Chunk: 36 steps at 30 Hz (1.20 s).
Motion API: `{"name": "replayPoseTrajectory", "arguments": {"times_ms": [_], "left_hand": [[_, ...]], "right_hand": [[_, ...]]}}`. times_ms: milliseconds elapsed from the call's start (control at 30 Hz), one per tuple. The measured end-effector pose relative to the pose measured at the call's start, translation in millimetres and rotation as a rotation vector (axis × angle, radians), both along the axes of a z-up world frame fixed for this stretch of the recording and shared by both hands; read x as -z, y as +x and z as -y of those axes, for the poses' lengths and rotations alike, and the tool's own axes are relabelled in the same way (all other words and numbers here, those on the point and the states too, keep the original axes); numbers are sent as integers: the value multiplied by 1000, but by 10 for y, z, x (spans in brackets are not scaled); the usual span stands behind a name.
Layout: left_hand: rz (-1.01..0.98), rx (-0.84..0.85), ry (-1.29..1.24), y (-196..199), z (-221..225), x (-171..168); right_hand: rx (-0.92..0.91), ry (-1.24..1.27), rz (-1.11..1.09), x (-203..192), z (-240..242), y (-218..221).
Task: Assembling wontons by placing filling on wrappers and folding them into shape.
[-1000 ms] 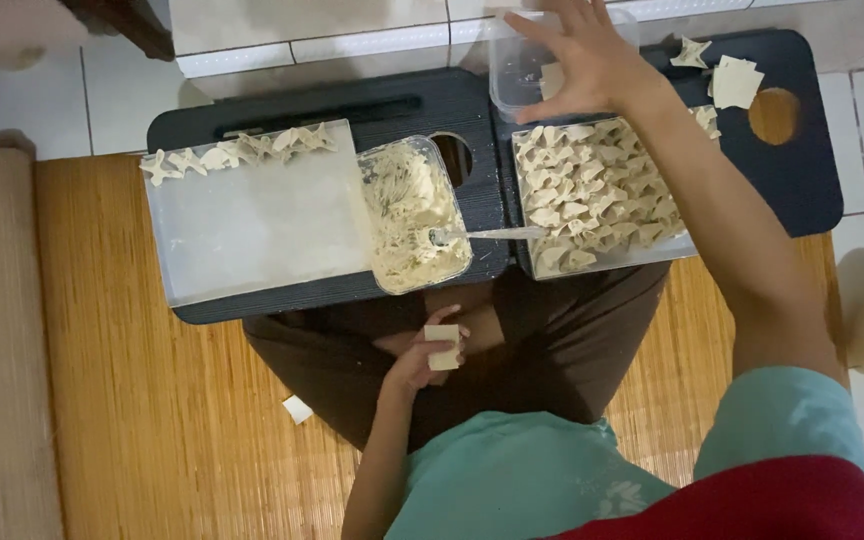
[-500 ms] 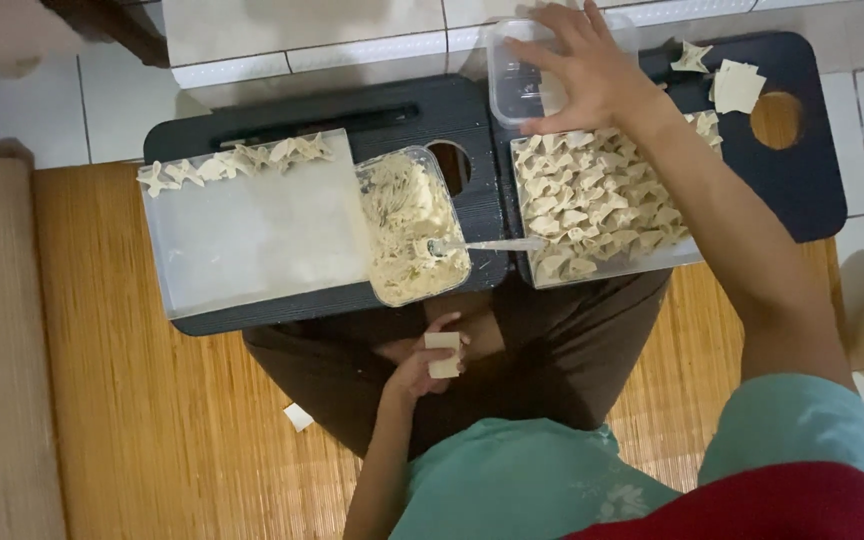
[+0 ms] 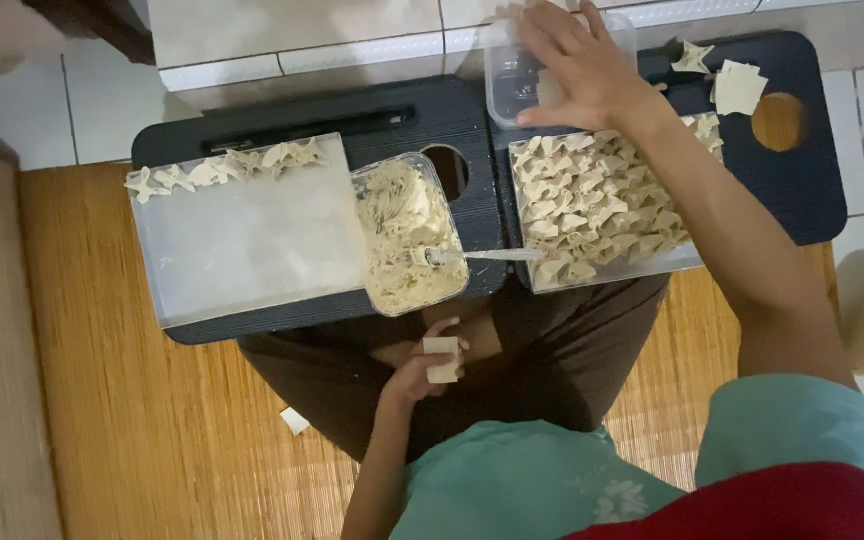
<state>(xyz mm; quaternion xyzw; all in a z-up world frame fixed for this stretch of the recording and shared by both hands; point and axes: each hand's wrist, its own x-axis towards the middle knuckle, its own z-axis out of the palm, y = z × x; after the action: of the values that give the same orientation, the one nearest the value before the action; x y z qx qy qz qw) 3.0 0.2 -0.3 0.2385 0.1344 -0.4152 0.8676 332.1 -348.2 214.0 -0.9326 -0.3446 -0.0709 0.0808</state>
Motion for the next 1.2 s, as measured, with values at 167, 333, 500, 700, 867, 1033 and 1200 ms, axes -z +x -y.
{"name": "replayPoseTrajectory", "arguments": {"times_ms": [167, 333, 500, 700, 867, 1033, 1200], "left_hand": [[-14, -8, -46, -22, -8, 97], [9, -2, -23, -4, -17, 40], [-3, -20, -68, -35, -8, 71], [26, 2, -19, -49, -10, 93], [11, 24, 62, -55, -43, -3], [-18, -14, -9, -32, 3, 39], [12, 10, 9, -23, -7, 131]], "right_hand": [[-12, 52, -27, -56, -39, -5], [-17, -27, -21, 13, -18, 7], [47, -11, -81, -60, -143, 1], [146, 115, -38, -70, -637, 35], [286, 47, -32, 352, -689, 89], [284, 15, -35, 310, -677, 55], [306, 20, -37, 270, -684, 13]]}}
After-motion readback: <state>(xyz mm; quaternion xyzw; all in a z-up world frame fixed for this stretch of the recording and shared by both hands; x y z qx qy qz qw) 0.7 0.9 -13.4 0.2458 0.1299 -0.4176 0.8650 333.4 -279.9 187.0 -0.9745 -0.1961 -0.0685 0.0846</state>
